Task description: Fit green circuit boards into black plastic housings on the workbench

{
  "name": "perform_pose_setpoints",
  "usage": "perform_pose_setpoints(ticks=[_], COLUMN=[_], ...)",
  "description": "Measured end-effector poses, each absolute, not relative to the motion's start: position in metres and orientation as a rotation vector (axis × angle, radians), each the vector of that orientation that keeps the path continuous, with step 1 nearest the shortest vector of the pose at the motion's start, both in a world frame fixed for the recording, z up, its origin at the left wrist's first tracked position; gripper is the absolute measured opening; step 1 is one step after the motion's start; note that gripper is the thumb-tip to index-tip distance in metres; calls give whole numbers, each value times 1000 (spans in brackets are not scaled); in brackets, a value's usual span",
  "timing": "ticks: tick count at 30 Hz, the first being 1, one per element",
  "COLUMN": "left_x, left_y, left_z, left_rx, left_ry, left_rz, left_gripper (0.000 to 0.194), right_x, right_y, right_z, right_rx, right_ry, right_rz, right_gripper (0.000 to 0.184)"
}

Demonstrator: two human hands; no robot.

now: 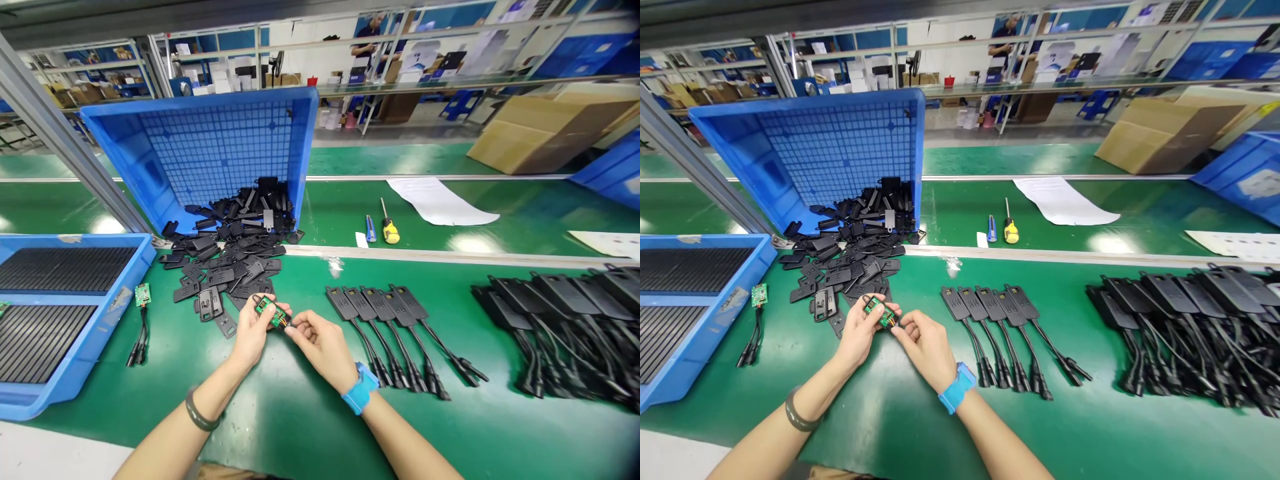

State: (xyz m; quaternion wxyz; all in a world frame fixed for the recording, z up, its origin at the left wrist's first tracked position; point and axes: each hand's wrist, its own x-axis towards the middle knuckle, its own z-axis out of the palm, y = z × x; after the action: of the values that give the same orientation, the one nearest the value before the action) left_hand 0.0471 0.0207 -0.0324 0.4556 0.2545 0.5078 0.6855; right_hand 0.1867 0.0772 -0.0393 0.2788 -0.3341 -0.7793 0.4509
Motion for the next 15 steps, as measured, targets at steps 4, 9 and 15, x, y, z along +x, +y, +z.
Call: perform_pose_setpoints(ticks=[4, 9, 15], left_x=[48, 49, 48], left_y=[19, 18, 16], left_z=[-31, -32, -28], left_rx=[704, 778, 647], left_ry=[1273, 1324, 1235], left_rz=[1694, 1648, 1647], left_gripper=[32, 30, 29], right_x=[188, 185, 182], right_y=[79, 78, 83], right_z=[-40, -43, -51], right_rx=[-894, -859, -890], right_ry=[-2171, -2029, -1879], right_rz=[1286, 1370, 1725], right_gripper=[36, 29, 36])
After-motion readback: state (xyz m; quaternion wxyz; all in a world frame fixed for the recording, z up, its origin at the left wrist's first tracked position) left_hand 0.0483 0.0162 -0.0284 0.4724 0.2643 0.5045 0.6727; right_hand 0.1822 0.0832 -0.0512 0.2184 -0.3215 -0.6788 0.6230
